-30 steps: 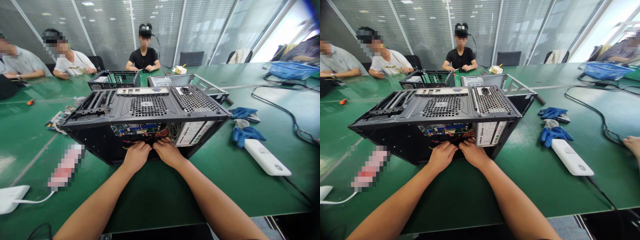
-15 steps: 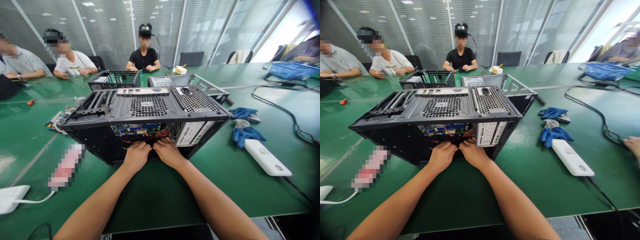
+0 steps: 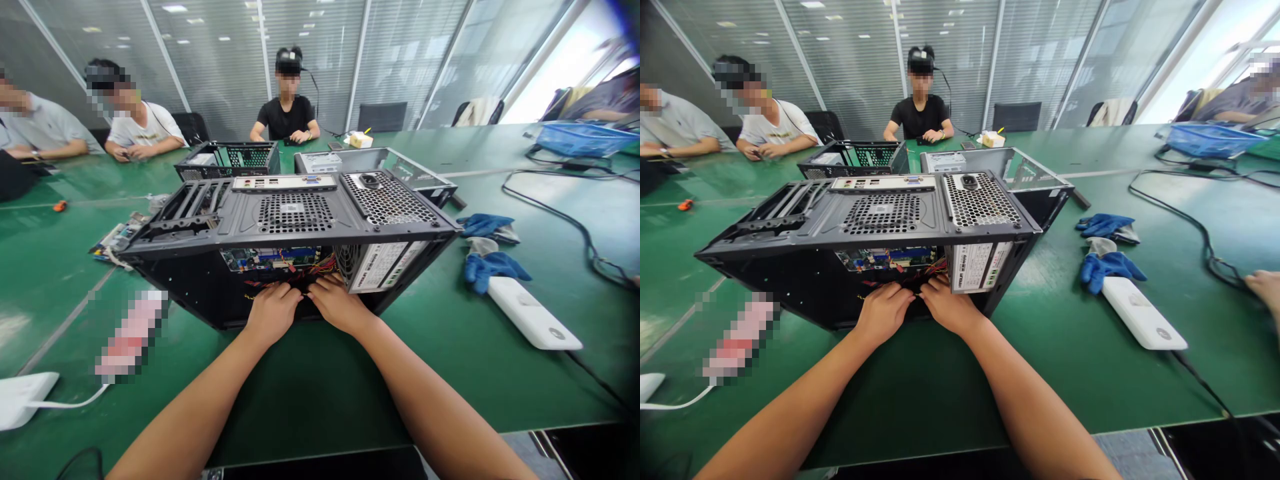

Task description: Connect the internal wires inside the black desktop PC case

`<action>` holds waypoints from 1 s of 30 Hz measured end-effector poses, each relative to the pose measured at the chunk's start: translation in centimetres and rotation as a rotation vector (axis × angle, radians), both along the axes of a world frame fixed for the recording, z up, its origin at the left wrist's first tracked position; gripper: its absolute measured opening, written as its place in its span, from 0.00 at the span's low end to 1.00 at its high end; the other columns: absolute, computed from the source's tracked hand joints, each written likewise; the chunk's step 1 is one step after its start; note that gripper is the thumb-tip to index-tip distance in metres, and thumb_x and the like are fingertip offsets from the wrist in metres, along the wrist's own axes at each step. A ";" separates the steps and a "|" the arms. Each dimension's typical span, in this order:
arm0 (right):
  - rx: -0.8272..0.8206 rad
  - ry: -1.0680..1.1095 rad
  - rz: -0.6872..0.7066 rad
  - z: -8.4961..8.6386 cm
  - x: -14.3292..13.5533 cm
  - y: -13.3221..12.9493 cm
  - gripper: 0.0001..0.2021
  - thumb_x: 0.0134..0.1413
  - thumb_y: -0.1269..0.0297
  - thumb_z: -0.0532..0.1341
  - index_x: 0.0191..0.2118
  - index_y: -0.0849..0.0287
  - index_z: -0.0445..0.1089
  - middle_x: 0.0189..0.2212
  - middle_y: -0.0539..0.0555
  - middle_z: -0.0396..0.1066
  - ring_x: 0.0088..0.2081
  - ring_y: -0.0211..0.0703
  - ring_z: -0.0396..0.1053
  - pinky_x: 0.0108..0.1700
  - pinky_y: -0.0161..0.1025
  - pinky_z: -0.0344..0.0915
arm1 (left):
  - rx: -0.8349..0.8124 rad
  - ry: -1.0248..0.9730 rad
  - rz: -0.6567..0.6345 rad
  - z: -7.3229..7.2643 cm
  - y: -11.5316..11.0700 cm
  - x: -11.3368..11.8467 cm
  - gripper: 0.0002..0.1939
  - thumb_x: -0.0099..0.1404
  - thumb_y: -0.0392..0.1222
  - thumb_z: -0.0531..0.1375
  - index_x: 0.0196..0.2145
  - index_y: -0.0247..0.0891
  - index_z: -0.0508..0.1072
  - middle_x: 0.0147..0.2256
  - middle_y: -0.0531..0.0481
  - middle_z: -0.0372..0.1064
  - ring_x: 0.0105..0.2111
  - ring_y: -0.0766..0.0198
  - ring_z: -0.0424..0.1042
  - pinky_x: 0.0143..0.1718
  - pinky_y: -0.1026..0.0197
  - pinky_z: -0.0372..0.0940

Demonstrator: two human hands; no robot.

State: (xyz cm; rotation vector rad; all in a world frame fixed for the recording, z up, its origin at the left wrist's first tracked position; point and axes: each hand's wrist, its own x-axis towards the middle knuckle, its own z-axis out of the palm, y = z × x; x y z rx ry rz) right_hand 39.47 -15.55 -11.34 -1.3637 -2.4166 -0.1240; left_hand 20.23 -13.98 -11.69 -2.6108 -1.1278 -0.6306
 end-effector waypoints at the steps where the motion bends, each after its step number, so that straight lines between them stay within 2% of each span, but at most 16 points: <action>1: 0.008 -0.003 0.000 0.0 0.1 0.0 0.08 0.65 0.68 0.56 0.35 0.60 0.71 0.33 0.55 0.70 0.41 0.47 0.65 0.49 0.44 0.58 | 0.006 -0.002 -0.003 0.0 0.0 0.0 0.12 0.71 0.39 0.54 0.31 0.38 0.73 0.29 0.49 0.67 0.31 0.61 0.69 0.34 0.59 0.66; 14: 0.014 -0.032 0.025 0.0 0.5 0.2 0.10 0.66 0.68 0.54 0.35 0.61 0.71 0.33 0.56 0.71 0.41 0.48 0.65 0.52 0.47 0.57 | 0.049 -0.021 -0.024 -0.2 0.0 -0.1 0.11 0.71 0.39 0.54 0.32 0.39 0.74 0.28 0.50 0.66 0.30 0.62 0.67 0.34 0.60 0.64; 20: -0.014 0.011 0.024 -0.2 0.4 0.4 0.10 0.66 0.68 0.54 0.33 0.60 0.70 0.31 0.55 0.71 0.39 0.47 0.66 0.48 0.44 0.58 | 0.051 -0.037 -0.012 -0.1 0.0 -0.1 0.13 0.72 0.39 0.53 0.32 0.38 0.73 0.28 0.50 0.65 0.29 0.62 0.67 0.32 0.61 0.63; 30: 0.024 0.006 0.016 -0.1 -0.1 0.3 0.10 0.66 0.67 0.55 0.33 0.59 0.70 0.29 0.53 0.71 0.37 0.46 0.66 0.45 0.42 0.58 | 0.015 -0.134 0.009 -0.5 0.0 -0.1 0.12 0.73 0.40 0.51 0.38 0.37 0.73 0.32 0.48 0.68 0.30 0.62 0.69 0.32 0.61 0.66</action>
